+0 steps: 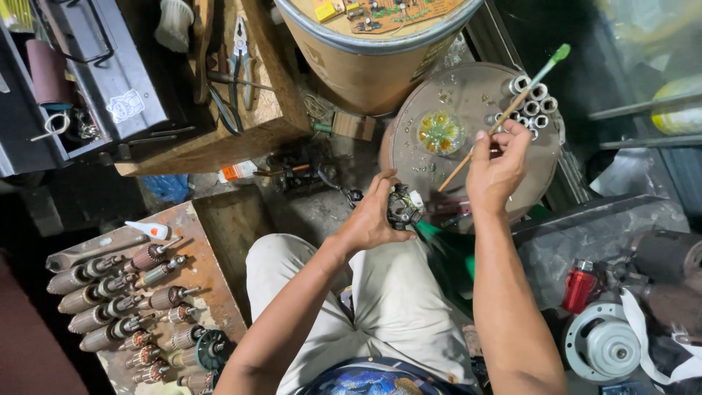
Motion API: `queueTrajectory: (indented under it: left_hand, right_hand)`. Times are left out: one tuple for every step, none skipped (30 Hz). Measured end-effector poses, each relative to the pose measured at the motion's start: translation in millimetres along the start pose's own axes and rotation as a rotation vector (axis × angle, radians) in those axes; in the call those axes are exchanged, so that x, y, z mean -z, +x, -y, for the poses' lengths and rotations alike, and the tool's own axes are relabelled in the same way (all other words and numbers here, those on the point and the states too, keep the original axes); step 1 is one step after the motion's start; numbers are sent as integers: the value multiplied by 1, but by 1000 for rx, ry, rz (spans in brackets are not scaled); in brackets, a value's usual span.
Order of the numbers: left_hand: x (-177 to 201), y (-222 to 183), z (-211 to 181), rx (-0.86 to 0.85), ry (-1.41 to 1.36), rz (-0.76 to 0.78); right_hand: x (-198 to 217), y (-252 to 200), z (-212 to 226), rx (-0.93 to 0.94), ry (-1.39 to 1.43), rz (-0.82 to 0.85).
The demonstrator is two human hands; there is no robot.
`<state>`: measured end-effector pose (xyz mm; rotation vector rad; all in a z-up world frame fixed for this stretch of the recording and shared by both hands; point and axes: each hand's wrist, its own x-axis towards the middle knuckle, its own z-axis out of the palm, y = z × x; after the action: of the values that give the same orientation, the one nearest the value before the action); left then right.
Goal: Applying green insulation or grease to a motor stator using a small brush
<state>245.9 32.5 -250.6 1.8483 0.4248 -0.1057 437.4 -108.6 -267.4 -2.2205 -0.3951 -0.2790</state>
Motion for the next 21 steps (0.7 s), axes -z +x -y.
queueTrajectory:
  left_hand:
    - [1, 2, 1, 0, 0, -5]
    - [1, 4, 2, 3, 1, -10]
    - [-1, 3, 3, 8, -3, -7]
    - [-2, 5, 4, 10, -8, -4]
    - [-3, 7, 5, 13, -5, -6]
    - [-5, 10, 4, 16, -3, -7]
    - [-5, 11, 2, 3, -1, -7]
    - [-6, 12, 0, -81, 2, -27]
    - [-9, 6, -2, -151, 0, -47]
    - [-9, 6, -6, -150, -2, -45]
    - [-8, 7, -8, -161, -17, -61]
    - [-7, 8, -10, -172, -32, -77]
    - [-7, 9, -11, -178, -28, -81]
    - [-7, 11, -11, -190, -19, -76]
    - [-8, 10, -10, -193, -12, -71]
    - [-8, 13, -9, -191, -12, -75]
    - [-9, 15, -7, -197, 35, -65]
    - [-9, 17, -7, -202, 82, -55]
    - [-10, 20, -9, -203, 80, -54]
    - [-10, 23, -12, -180, 126, -14]
    - [-9, 29, -15, -160, 173, 24]
  right_hand:
    - [5, 7, 3, 4, 3, 2]
    - [10, 15, 6, 42, 91, -3]
    - [19, 19, 8, 75, 170, -7]
    - [23, 24, 10, 73, 166, -5]
    - [29, 30, 12, 87, 247, 23]
    - [35, 36, 13, 100, 328, 51]
    - [47, 38, 27, 108, 326, 40]
    - [60, 40, 40, -25, 423, 124]
    - [75, 37, 54, -166, 517, 223]
    - [81, 39, 55, -168, 514, 223]
    - [84, 40, 56, -211, 603, 227]
    - [88, 42, 58, -255, 692, 231]
    - [93, 42, 51, -248, 696, 229]
    - [97, 42, 45, -394, 935, 258]
    - [102, 40, 38, -551, 1171, 289]
    - [105, 41, 42, -551, 1171, 293]
    - [109, 40, 47, -559, 1171, 326]
    - [113, 39, 51, -568, 1170, 359]
    - [111, 37, 53, -568, 1168, 358]
    - [109, 36, 55, -523, 1053, 336]
    - [106, 36, 57, -475, 941, 314]
